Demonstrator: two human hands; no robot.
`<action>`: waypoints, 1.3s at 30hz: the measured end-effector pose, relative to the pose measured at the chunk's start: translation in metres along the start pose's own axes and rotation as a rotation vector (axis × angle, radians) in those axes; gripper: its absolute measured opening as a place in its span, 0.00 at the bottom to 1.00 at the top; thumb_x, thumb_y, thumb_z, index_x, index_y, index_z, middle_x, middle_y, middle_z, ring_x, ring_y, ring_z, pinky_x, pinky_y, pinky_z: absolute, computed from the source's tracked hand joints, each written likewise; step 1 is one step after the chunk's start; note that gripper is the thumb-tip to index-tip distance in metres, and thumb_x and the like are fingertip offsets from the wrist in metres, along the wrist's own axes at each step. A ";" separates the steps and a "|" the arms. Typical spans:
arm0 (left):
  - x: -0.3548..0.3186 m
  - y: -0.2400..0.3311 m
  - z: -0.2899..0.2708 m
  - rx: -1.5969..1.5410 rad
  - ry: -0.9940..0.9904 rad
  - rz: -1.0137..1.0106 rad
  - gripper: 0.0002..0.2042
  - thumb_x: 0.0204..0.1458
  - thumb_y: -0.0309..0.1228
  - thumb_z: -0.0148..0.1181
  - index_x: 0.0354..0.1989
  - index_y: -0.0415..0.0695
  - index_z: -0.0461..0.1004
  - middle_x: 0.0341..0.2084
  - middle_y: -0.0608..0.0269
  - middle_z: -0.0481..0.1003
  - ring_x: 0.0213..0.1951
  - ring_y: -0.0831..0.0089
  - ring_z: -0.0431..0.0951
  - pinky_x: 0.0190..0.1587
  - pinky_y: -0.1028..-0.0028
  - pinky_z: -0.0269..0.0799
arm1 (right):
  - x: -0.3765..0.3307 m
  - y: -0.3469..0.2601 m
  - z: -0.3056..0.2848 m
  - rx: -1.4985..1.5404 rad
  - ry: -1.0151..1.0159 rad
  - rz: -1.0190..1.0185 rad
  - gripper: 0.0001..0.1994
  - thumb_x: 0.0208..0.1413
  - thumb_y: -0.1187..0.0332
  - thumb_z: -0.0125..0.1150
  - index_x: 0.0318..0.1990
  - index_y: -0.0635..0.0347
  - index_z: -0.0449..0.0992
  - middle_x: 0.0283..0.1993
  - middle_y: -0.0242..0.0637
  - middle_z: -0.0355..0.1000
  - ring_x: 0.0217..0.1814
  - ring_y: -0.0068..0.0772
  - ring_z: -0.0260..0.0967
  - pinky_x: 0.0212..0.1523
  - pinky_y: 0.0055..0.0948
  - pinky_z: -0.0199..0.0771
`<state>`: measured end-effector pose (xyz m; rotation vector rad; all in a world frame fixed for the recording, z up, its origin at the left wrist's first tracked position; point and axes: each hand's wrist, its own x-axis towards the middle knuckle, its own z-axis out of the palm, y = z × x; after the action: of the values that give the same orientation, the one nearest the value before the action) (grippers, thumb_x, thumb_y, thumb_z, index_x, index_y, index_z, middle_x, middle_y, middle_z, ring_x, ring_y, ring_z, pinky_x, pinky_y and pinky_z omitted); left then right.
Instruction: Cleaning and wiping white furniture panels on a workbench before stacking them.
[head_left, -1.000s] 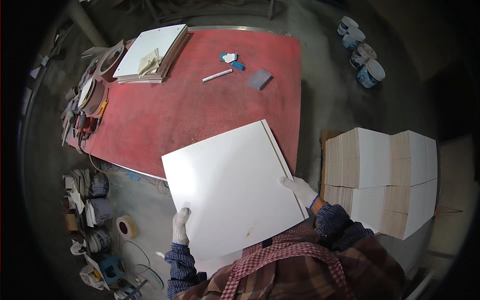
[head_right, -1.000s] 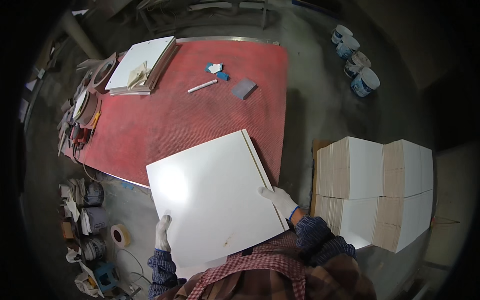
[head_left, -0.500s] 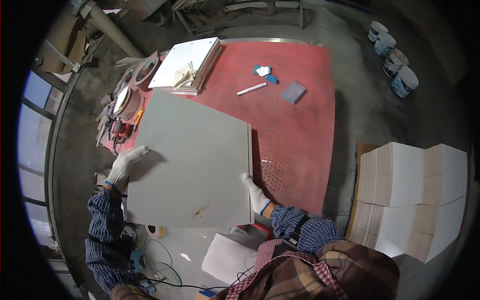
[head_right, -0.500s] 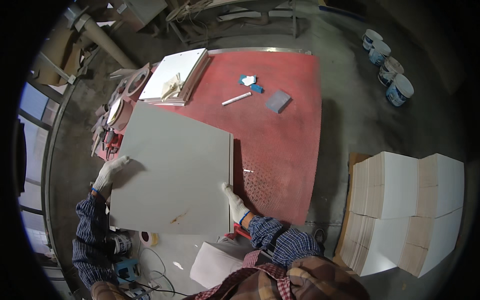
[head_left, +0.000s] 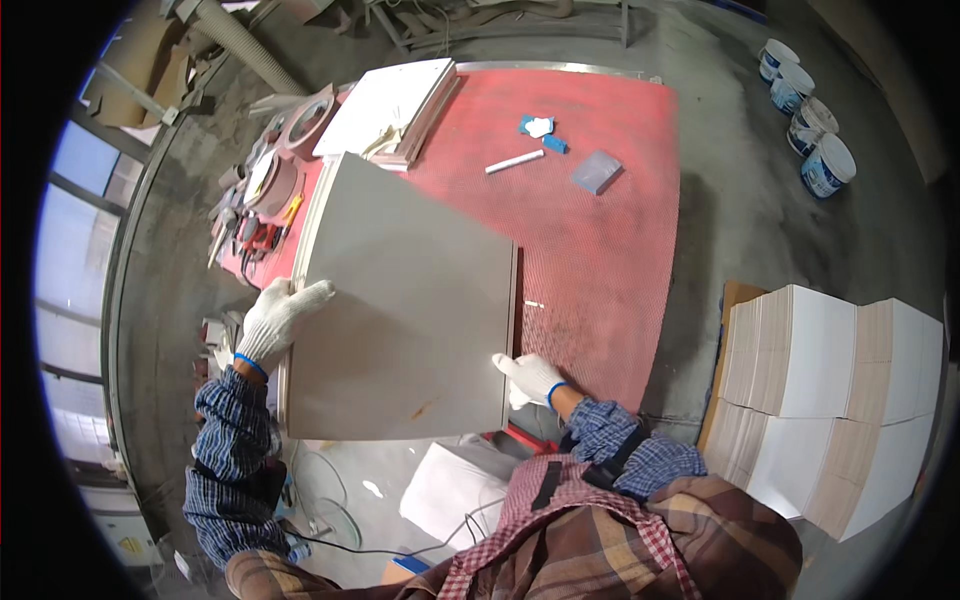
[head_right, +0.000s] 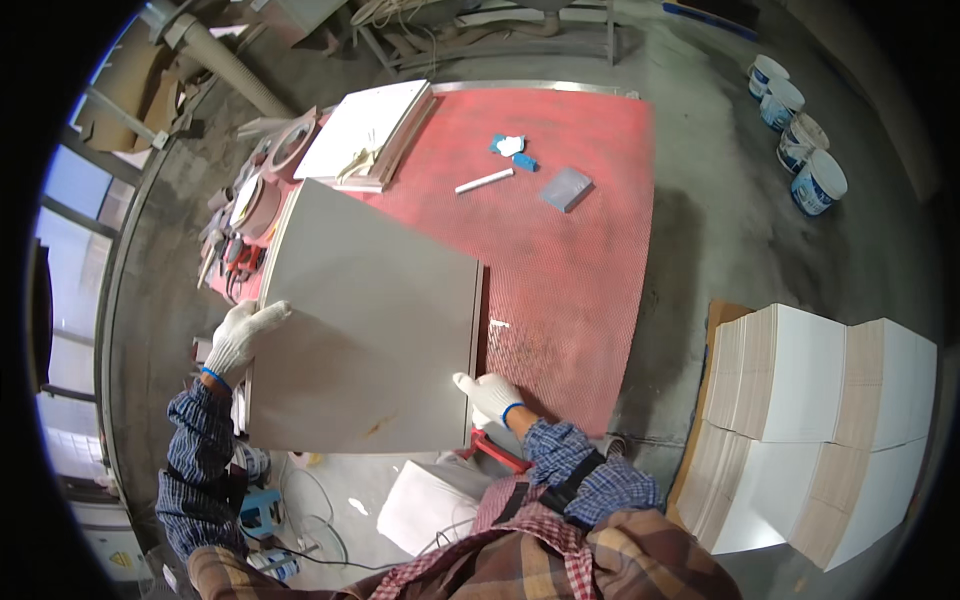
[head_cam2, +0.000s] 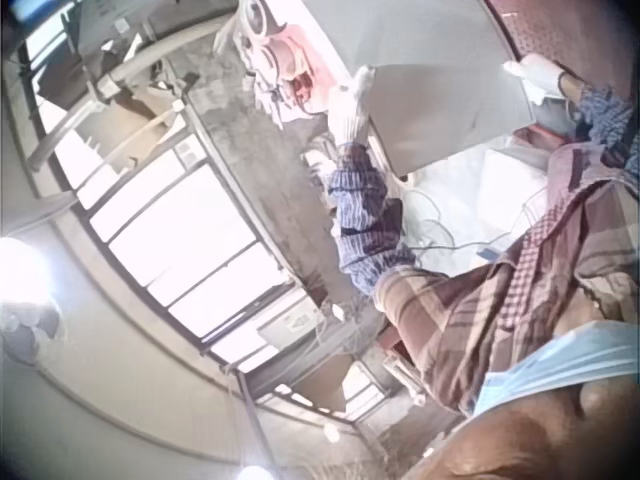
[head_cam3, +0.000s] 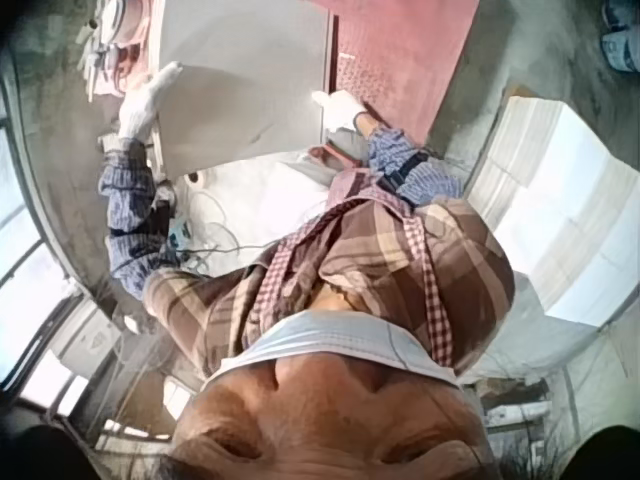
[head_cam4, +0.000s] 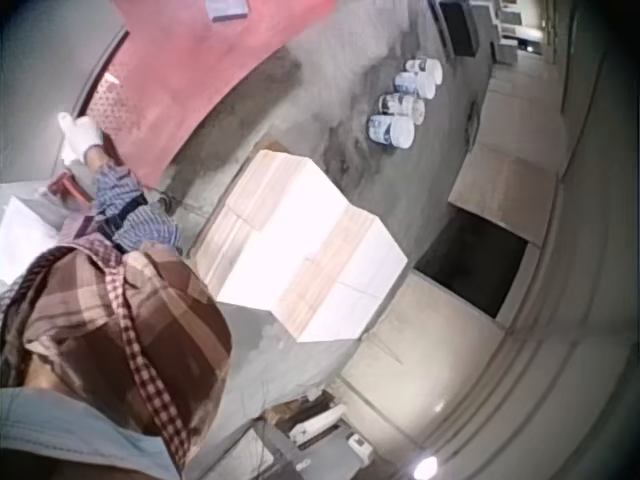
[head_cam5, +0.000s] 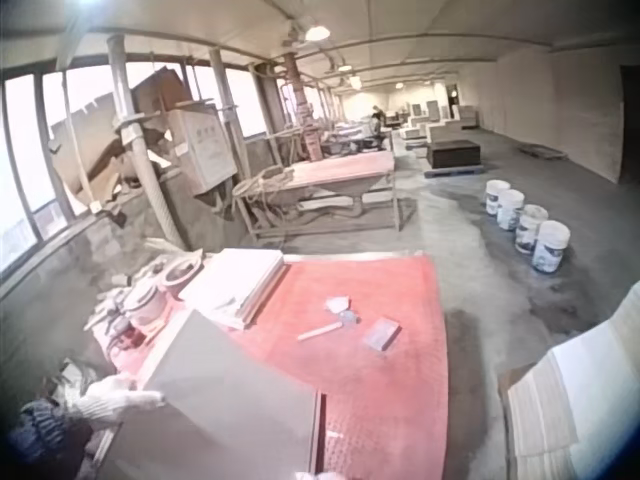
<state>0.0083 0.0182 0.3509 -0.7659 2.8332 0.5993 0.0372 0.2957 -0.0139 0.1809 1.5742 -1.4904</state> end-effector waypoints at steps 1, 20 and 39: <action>-0.002 -0.002 0.008 -0.016 -0.022 -0.014 0.29 0.51 0.57 0.66 0.40 0.37 0.78 0.29 0.57 0.81 0.33 0.70 0.81 0.40 0.69 0.75 | -0.034 -0.021 -0.017 -0.142 -0.071 0.025 0.24 0.67 0.50 0.56 0.38 0.68 0.81 0.19 0.40 0.72 0.23 0.37 0.75 0.26 0.36 0.76; -0.159 0.211 0.156 0.151 -0.072 0.542 0.30 0.56 0.56 0.61 0.52 0.40 0.69 0.43 0.41 0.78 0.46 0.47 0.82 0.46 0.56 0.78 | -0.232 -0.170 -0.149 0.085 0.082 -0.534 0.37 0.62 0.38 0.59 0.51 0.74 0.79 0.45 0.43 0.80 0.48 0.31 0.77 0.48 0.32 0.77; -0.098 0.094 0.348 -0.010 0.347 0.479 0.30 0.60 0.48 0.61 0.61 0.35 0.72 0.58 0.35 0.73 0.62 0.43 0.72 0.67 0.56 0.67 | -0.153 0.136 -0.301 0.457 0.472 -0.148 0.46 0.65 0.32 0.50 0.67 0.75 0.67 0.57 0.45 0.74 0.55 0.28 0.71 0.55 0.24 0.73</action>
<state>0.0574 0.2809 0.0899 -0.1921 3.3664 0.5849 0.0598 0.6562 -0.0556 0.7366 1.6012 -2.0176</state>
